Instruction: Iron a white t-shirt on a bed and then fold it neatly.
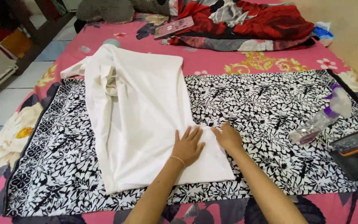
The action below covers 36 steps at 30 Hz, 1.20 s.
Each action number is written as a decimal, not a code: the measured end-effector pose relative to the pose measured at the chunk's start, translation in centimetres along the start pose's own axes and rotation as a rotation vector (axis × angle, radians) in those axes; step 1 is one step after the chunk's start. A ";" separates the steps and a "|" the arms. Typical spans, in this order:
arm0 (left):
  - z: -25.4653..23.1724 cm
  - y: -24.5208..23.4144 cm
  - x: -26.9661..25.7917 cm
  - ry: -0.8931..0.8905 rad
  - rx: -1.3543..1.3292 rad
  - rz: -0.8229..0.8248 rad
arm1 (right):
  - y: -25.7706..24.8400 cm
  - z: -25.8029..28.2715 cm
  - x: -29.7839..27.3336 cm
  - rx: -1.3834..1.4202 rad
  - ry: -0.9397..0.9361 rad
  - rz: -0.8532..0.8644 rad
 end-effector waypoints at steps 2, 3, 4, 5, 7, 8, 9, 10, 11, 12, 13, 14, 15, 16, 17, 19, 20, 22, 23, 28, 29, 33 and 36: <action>-1.9 -3.3 -0.2 -0.058 0.045 0.125 | -0.6 0.0 -0.3 -0.038 0.014 0.034; -3.0 -4.8 -0.2 -0.115 0.089 0.247 | -1.0 -0.3 -0.4 -0.079 0.029 0.064; -3.6 -5.7 -0.3 -0.111 0.086 0.249 | -1.7 0.3 -1.0 -0.082 0.033 0.063; -4.2 -6.5 -0.4 -0.141 0.117 0.329 | -2.2 0.7 -1.6 -0.097 0.077 0.162; -5.0 -7.6 -0.9 -0.167 0.147 0.411 | -2.5 0.9 -2.4 -0.114 0.128 0.260; -5.4 -8.1 -1.2 -0.145 0.138 0.360 | -2.2 0.6 -2.5 -0.081 0.143 0.276; -5.7 -8.6 -1.5 -0.124 0.130 0.308 | -1.9 0.4 -2.5 -0.048 0.155 0.291; -3.2 -3.7 -0.6 -0.122 0.128 0.309 | -1.1 -0.2 -2.2 -0.049 0.157 0.291; -0.9 0.3 0.1 0.006 0.021 0.016 | -0.4 -0.6 -1.6 0.045 0.186 0.208; 1.4 4.2 0.3 0.123 -0.086 -0.283 | 0.3 -1.0 -1.0 0.139 0.215 0.124; 1.4 3.7 0.0 0.121 -0.082 -0.284 | 0.9 -1.4 -0.5 0.142 0.212 0.126; 1.4 3.2 -0.4 0.071 -0.165 -0.311 | 1.4 -1.6 -0.1 0.180 0.159 0.043; 1.4 2.7 -0.7 0.019 -0.249 -0.335 | 1.9 -1.9 0.3 0.216 0.106 -0.039; 1.2 2.5 -1.2 0.015 -0.247 -0.335 | 1.2 -1.5 -0.1 0.217 0.105 -0.035; 1.1 2.1 -1.2 -0.005 -0.294 -0.322 | 0.5 -1.2 -0.2 0.463 0.254 0.129; 1.0 1.7 -1.0 -0.024 -0.340 -0.310 | 0.7 -1.6 -0.1 0.709 0.397 0.297; 0.9 1.8 -0.7 0.012 -0.219 -0.259 | 1.6 -2.4 0.2 0.772 0.357 0.317; 0.0 0.8 -0.5 0.047 -0.105 -0.205 | 2.8 -3.5 0.4 0.829 0.319 0.335; -0.6 -0.1 -0.8 0.032 -0.054 -0.139 | 3.0 -3.6 0.1 0.762 0.275 0.195; -2.7 -3.2 -2.0 -0.039 0.070 0.067 | 3.3 -3.5 -0.8 0.806 0.165 0.002; -2.6 -2.9 -1.9 -0.027 0.091 0.035 | 2.6 -3.1 -1.2 0.768 0.192 0.004; -0.6 0.7 -1.4 0.150 0.066 -0.135 | 0.9 -2.6 -2.1 0.659 0.261 0.063; -0.2 2.1 -1.3 0.249 0.015 -0.168 | 0.7 -3.3 -2.3 0.945 0.343 0.225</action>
Point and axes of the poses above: each hand's wrist, its own x-axis towards the middle knuckle, its own y-axis out of the palm, z = x × y, the point moved 2 cm from there along x, towards the middle knuckle, and after that the axes turned 1 degree about y, right-handed, at the moved point
